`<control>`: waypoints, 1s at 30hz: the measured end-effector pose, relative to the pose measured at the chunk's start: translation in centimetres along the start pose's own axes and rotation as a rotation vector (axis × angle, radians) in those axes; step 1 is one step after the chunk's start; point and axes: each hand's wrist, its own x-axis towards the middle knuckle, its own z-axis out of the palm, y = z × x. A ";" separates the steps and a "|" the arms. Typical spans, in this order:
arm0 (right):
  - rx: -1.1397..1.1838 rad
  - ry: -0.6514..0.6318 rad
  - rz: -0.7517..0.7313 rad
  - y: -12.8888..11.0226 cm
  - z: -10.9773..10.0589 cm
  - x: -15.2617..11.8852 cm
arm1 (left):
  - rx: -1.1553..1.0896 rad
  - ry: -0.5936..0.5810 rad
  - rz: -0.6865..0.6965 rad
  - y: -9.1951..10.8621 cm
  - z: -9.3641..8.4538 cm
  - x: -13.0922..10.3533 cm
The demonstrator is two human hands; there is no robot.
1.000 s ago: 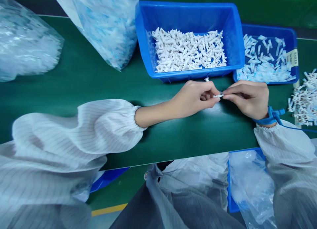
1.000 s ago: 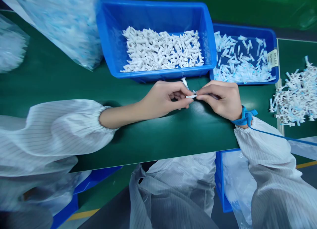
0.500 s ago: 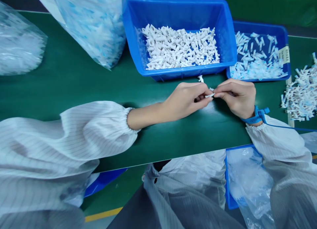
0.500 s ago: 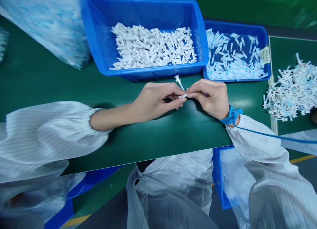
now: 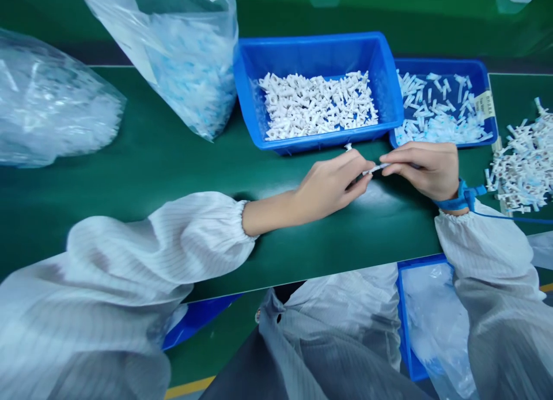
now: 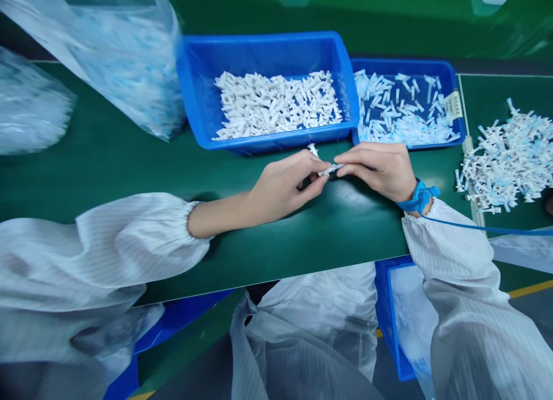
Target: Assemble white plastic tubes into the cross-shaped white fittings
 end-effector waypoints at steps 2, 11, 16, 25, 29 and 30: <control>0.029 0.113 0.045 0.1 -0.7 -0.1 | 0.140 0.001 0.043 0.1 0.2 -0.1; 0.541 0.318 0.350 0.1 -0.1 -0.1 | 0.459 0.101 0.110 0.5 -0.8 1.0; 0.768 0.107 0.456 -0.6 -0.3 0.2 | 0.425 -0.056 -0.230 -2.0 -3.8 5.4; 1.051 -0.431 0.468 0.9 0.0 -0.6 | 0.508 -0.326 -0.371 -5.0 -2.5 9.2; 0.976 -0.415 0.451 1.0 -0.3 -0.5 | 0.615 -0.371 -0.367 -3.1 -3.5 9.3; 0.943 -0.414 0.461 0.9 -0.4 -0.5 | 0.635 -0.387 -0.362 -2.5 -3.9 9.5</control>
